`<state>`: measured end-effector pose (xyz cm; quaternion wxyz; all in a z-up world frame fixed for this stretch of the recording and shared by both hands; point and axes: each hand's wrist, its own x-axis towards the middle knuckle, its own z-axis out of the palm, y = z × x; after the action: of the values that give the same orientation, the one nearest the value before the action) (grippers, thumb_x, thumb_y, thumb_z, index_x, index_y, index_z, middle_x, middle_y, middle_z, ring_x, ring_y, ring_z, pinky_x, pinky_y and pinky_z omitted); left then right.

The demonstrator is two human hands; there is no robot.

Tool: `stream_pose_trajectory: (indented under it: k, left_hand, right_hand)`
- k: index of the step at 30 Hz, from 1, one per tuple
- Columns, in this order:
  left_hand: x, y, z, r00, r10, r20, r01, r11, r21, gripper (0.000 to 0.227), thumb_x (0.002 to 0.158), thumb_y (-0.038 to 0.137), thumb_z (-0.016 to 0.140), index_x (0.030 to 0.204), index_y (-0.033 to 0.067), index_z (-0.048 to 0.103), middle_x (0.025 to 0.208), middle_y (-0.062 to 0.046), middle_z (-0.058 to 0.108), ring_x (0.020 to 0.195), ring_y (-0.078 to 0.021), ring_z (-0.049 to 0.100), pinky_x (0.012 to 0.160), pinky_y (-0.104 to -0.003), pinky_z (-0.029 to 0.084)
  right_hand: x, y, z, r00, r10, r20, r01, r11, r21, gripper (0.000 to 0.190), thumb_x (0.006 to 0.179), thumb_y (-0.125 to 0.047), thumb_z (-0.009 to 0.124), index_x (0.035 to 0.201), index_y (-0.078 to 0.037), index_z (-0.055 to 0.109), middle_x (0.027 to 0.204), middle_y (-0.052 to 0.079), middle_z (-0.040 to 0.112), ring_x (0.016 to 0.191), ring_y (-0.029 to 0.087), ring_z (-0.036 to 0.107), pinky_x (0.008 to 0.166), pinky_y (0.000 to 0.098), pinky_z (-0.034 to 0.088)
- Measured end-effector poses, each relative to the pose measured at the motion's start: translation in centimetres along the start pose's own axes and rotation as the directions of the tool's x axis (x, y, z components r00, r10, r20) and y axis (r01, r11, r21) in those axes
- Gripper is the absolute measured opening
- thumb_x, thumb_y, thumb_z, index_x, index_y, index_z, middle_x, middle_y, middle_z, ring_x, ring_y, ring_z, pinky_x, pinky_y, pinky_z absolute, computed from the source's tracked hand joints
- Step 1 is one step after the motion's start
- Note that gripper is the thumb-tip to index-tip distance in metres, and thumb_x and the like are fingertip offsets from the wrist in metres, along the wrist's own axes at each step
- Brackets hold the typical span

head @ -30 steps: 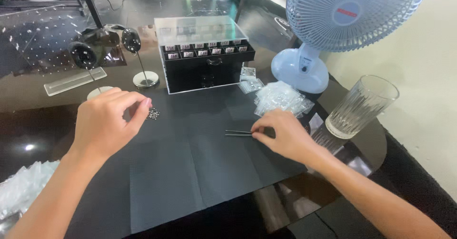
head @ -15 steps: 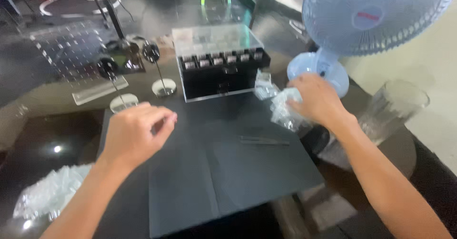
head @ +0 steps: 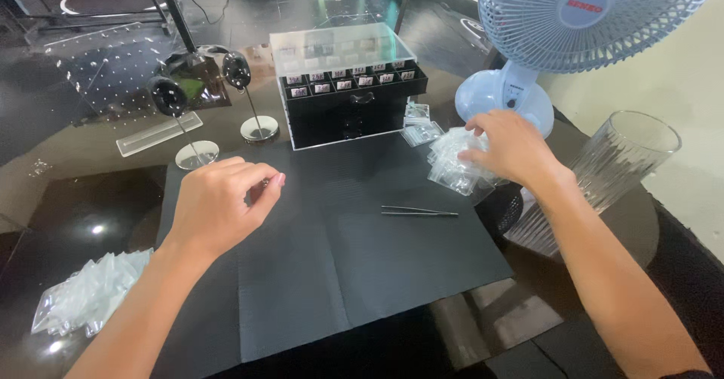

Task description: The person repeatedly picks up small metal components from a pile on a black mat using tweezers and places them into small clear plastic bags. The person then sets the filled bags aside on the table.

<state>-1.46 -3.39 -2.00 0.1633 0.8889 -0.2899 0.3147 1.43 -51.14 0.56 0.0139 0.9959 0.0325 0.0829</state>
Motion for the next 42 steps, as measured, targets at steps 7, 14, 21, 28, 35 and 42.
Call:
stream_pose_trajectory:
  k: [7, 14, 21, 28, 35, 42]
  left_hand:
    - [0.0, 0.2, -0.1, 1.0, -0.005, -0.009, 0.005, 1.0, -0.014, 0.028, 0.11, 0.028, 0.071, 0.084, 0.0223, 0.079, 0.056, 0.004, 0.067, 0.062, -0.014, 0.067, 0.067, -0.028, 0.058]
    - [0.0, 0.3, 0.3, 1.0, -0.004, 0.021, 0.004, 1.0, -0.018, 0.029, 0.11, 0.03, 0.07, 0.084, 0.0233, 0.079, 0.055, 0.006, 0.067, 0.06, -0.0121, 0.066, 0.066, -0.026, 0.058]
    - [0.0, 0.6, 0.2, 0.999, -0.01, 0.045, 0.01, 1.0, -0.011, 0.03, 0.11, 0.031, 0.071, 0.082, 0.0233, 0.079, 0.055, 0.005, 0.068, 0.06, -0.0124, 0.067, 0.064, -0.026, 0.057]
    - [0.0, 0.3, 0.5, 0.999, -0.013, 0.048, 0.014, 1.0, -0.019, 0.03, 0.11, 0.031, 0.071, 0.082, 0.0243, 0.079, 0.055, 0.006, 0.068, 0.061, -0.0122, 0.068, 0.065, -0.027, 0.058]
    - [0.0, 1.3, 0.0, 0.998, -0.025, 0.056, 0.028, 0.997, -0.067, 0.029, 0.109, 0.029, 0.071, 0.082, 0.0228, 0.079, 0.056, 0.004, 0.068, 0.06, -0.0137, 0.067, 0.065, -0.027, 0.057]
    - [0.7, 5.2, -0.4, 0.997, 0.009, 0.074, 0.02, 0.922, -0.387, 0.014, 0.1, 0.034, 0.078, 0.093, 0.0235, 0.085, 0.066, 0.003, 0.077, 0.067, -0.0159, 0.073, 0.065, -0.03, 0.061]
  right_hand:
    - [0.3, -0.1, 0.2, 0.997, -0.022, -0.073, 0.022, 1.0, 0.002, 0.055, 0.095, -0.042, 0.088, 0.142, -0.016, 0.078, 0.124, 0.008, 0.08, 0.124, 0.033, 0.076, 0.108, 0.0497, 0.06]
    - [0.1, -0.7, -0.1, 0.996, 0.034, -0.081, -0.025, 0.992, 0.12, 0.059, 0.091, -0.036, 0.094, 0.142, -0.011, 0.078, 0.122, 0.012, 0.076, 0.123, 0.034, 0.073, 0.108, 0.0486, 0.059]
    - [-0.7, -0.4, -0.6, 0.99, 0.121, -0.077, -0.117, 0.992, 0.057, 0.061, 0.085, -0.054, 0.096, 0.121, -0.005, 0.084, 0.111, 0.014, 0.077, 0.117, 0.037, 0.074, 0.105, 0.0522, 0.06]
    - [-0.9, -0.7, -0.8, 0.983, 0.12, -0.136, -0.088, 0.971, 0.222, 0.046, 0.089, -0.037, 0.097, 0.115, -0.005, 0.077, 0.111, 0.015, 0.074, 0.117, 0.04, 0.072, 0.102, 0.0541, 0.058]
    - [-1.1, -0.7, -0.5, 0.974, 0.143, -0.176, 0.0, 0.776, 0.631, 0.045, 0.091, -0.032, 0.099, 0.106, -0.007, 0.064, 0.093, 0.013, 0.077, 0.086, 0.029, 0.071, 0.084, 0.0452, 0.057]
    - [-2.6, -8.7, -3.0, 0.973, -0.125, -0.194, 0.229, 0.44, 0.868, 0.027, 0.095, -0.022, 0.093, 0.103, -0.008, 0.071, 0.086, 0.005, 0.079, 0.065, 0.012, 0.069, 0.061, 0.03, 0.06]
